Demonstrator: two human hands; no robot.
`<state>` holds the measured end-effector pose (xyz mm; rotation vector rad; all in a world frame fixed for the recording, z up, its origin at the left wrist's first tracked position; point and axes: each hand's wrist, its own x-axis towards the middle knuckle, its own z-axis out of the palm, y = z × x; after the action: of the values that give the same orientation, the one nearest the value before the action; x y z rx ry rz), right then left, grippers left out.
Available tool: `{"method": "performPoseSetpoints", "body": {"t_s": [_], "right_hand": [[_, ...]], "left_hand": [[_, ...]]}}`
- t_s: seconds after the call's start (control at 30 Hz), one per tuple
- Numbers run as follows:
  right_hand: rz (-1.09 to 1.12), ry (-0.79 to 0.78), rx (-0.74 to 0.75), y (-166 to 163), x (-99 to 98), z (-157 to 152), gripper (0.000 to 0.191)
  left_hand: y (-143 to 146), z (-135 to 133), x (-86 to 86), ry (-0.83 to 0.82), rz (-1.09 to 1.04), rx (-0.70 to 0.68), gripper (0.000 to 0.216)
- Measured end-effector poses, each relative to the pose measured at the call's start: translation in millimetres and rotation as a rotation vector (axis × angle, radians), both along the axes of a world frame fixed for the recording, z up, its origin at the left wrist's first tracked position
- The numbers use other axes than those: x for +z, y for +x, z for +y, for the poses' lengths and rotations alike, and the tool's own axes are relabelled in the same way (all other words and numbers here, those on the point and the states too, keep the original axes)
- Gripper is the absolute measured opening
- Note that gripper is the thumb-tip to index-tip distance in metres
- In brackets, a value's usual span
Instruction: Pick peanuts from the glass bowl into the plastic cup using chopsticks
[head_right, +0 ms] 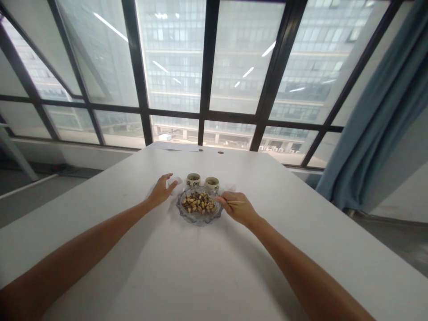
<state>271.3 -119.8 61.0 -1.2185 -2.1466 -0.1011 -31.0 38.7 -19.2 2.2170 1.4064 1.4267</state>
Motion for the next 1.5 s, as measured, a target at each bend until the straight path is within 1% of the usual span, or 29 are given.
{"method": "performPoseSetpoints", "body": {"t_s": [0.1,0.17,0.3,0.4,0.47,0.7,0.8,0.9,1.03,1.17,1.27,1.37,1.5], "right_hand": [[0.056,-0.014,-0.004,0,-6.0,1,0.056],[0.166,-0.038,-0.027,2,-10.9,2,0.056],[0.487,-0.102,-0.128,5,-20.3,8,0.053],[0.615,-0.139,-0.144,5,-23.4,11,0.052],[0.595,-0.14,-0.134,3,-21.6,10,0.052],[0.318,-0.111,-0.087,-10,-2.0,-7,0.054],[0.326,-0.101,-0.095,-9,-3.5,-7,0.054],[0.479,-0.106,-0.129,-2,-12.0,0,0.054],[0.821,-0.114,-0.166,7,-22.6,11,0.055],[1.094,-0.156,-0.171,11,-32.6,17,0.058],[1.279,-0.207,-0.178,11,-44.1,21,0.059],[1.398,-0.258,-0.188,10,-54.4,23,0.061],[1.447,-0.261,-0.194,7,-59.0,23,0.06]], "left_hand": [[1,0,-7.1,-0.056,-0.061,-0.001,0.061],[1,-1,-7.5,-0.095,-0.077,-0.007,0.064],[2,-6,-2.3,-0.16,-0.055,-0.007,0.067],[1,-11,2.1,-0.203,-0.014,0.007,0.069],[1,-14,4.1,-0.224,0.006,0.011,0.071],[2,-19,8.8,-0.273,0.055,0.038,0.077],[2,-21,10.2,-0.275,0.062,0.051,0.076],[2,-22,10.0,-0.278,0.067,0.046,0.076],[1,-21,7.3,-0.271,0.07,0.025,0.08],[0,-19,5.6,-0.275,0.075,0.034,0.081],[0,-20,7.0,-0.289,0.083,0.045,0.08],[-1,-22,8.6,-0.3,0.074,0.039,0.077],[-2,-22,8.3,-0.26,0.022,-0.002,0.069]]}}
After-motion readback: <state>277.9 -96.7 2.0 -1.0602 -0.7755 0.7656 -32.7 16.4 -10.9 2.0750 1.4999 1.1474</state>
